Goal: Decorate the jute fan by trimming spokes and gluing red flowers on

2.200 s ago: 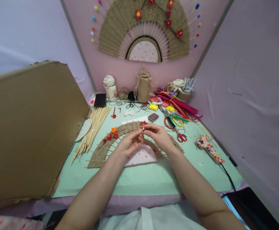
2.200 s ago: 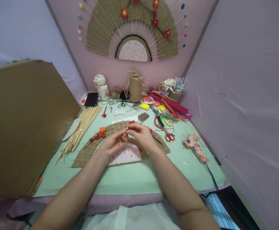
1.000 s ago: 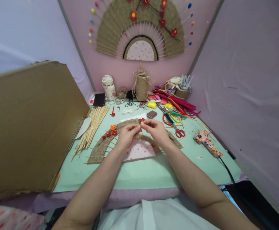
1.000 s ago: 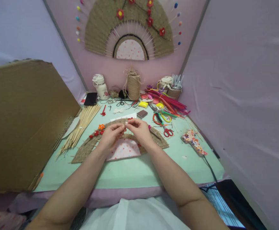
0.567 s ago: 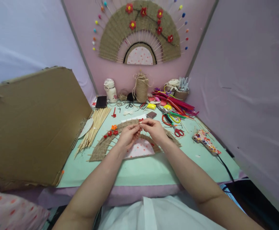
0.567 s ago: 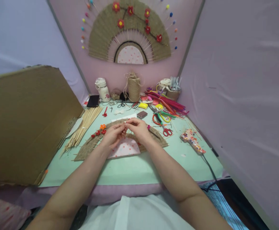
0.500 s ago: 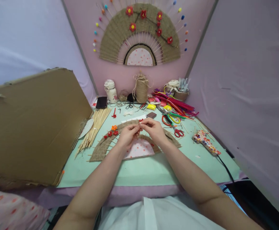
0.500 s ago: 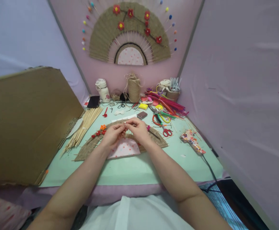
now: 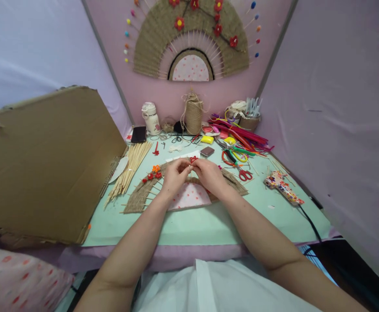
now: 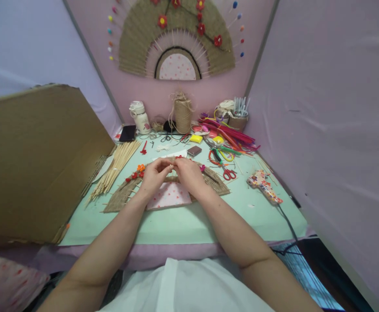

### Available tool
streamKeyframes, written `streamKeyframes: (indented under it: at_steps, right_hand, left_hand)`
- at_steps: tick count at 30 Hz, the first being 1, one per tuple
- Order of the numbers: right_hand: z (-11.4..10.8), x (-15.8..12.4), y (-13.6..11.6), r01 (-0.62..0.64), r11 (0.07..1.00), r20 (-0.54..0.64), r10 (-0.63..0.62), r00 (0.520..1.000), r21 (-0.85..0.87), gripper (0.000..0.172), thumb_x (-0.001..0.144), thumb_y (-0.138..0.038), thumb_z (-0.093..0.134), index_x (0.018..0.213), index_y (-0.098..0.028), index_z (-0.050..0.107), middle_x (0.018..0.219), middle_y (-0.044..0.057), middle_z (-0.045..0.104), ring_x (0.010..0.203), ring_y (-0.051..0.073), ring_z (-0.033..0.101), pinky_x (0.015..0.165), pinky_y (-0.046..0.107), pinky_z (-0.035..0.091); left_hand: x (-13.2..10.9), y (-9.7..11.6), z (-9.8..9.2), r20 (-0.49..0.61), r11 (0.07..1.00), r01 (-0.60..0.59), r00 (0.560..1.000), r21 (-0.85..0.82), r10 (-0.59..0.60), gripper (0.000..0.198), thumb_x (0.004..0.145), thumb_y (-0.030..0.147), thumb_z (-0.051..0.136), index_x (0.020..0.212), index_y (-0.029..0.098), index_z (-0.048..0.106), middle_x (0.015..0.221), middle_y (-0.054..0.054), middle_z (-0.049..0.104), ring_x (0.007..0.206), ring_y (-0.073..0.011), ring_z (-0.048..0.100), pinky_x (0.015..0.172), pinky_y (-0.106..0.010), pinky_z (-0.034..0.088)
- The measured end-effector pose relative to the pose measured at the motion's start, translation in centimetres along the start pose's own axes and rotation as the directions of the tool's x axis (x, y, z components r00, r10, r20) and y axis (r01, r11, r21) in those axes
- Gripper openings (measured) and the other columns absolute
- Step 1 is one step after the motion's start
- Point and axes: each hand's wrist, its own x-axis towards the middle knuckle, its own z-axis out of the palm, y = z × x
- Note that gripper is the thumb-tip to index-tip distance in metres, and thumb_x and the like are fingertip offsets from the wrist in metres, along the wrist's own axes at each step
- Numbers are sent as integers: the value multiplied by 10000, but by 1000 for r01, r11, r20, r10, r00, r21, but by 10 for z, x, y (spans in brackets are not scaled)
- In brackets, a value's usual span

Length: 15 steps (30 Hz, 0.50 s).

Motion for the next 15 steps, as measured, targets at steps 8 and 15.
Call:
streamKeyframes:
  at_steps: [8,15]
  right_hand:
    - [-4,0,-2,-49,983,1,50,999,177,158,877,-182,519,848,-188,674,848,59,703,782,190,606,717,294,408]
    - [-3,1,-3,-114,937,-43,135,990,329,162,873,-277,537,817,-196,666,790,35,696,698,166,587,672,279,407]
  left_hand:
    - [1,1,-3,-49,998,-36,998,57,39,78,760,249,630,759,172,642,722,-12,649,685,-135,592,661,-245,438]
    - [0,8,2,-73,985,69,994,-160,-81,120,712,265,674,738,158,629,683,-4,626,658,-124,582,672,-255,463]
